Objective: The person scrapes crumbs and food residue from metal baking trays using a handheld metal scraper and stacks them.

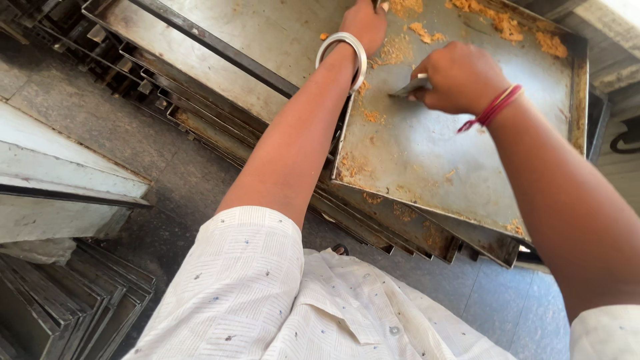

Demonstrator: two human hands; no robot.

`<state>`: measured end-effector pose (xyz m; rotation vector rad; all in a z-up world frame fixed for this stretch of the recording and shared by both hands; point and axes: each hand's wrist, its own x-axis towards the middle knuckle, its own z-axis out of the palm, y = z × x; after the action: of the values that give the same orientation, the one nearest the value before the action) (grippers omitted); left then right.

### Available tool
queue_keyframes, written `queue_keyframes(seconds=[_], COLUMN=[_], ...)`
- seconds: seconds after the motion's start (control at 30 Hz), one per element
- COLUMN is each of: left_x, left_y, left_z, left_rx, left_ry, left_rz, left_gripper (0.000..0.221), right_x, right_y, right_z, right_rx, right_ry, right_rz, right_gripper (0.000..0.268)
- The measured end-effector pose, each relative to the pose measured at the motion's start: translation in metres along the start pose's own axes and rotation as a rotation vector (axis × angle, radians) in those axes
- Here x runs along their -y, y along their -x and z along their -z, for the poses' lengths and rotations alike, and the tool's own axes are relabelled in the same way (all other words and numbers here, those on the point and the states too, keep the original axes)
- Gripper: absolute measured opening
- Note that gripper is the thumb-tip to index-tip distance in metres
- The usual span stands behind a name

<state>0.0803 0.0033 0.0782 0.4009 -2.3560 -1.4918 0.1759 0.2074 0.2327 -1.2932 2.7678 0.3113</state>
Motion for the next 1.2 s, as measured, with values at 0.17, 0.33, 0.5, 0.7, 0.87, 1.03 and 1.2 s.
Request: queue_keyframes(seconds=[0.17, 0.33, 0.5, 0.7, 0.87, 1.03, 1.2], left_x=[0.012, 0.005, 0.019, 0.032, 0.038, 0.031, 0.019], left_y=[-0.006, 0.000, -0.003, -0.028, -0.029, -0.017, -0.002], left_z=[-0.011, -0.005, -0.013, -0.033, -0.023, -0.014, -0.003], left_rx=[-0.020, -0.026, 0.030, 0.009, -0.120, -0.134, -0.144], left_ry=[-0.042, 0.025, 0.096, 0.112, 0.157, 0.125, 0.150], left_rz=[-0.065, -0.031, -0.040, -0.010, 0.136, 0.051, -0.009], left_gripper=[0.038, 0.043, 0.045, 0.050, 0.050, 0.050, 0.048], right_x=[-0.026, -0.049, -0.031, 0.017, -0.008, -0.037, -0.014], right_y=[-0.062, -0.116, -0.070, -0.047, -0.090, -0.116, -0.085], right_z=[-0.027, -0.041, -0.016, 0.005, -0.006, -0.029, 0.006], right_rx=[-0.268, -0.394, -0.292, -0.109, -0.330, -0.413, -0.253], right_ry=[0.078, 0.146, -0.039, 0.110, -0.041, 0.113, 0.049], right_rz=[-0.108, -0.075, -0.028, 0.120, 0.002, -0.070, -0.032], right_gripper=[0.030, 0.030, 0.042, 0.039, 0.045, 0.040, 0.048])
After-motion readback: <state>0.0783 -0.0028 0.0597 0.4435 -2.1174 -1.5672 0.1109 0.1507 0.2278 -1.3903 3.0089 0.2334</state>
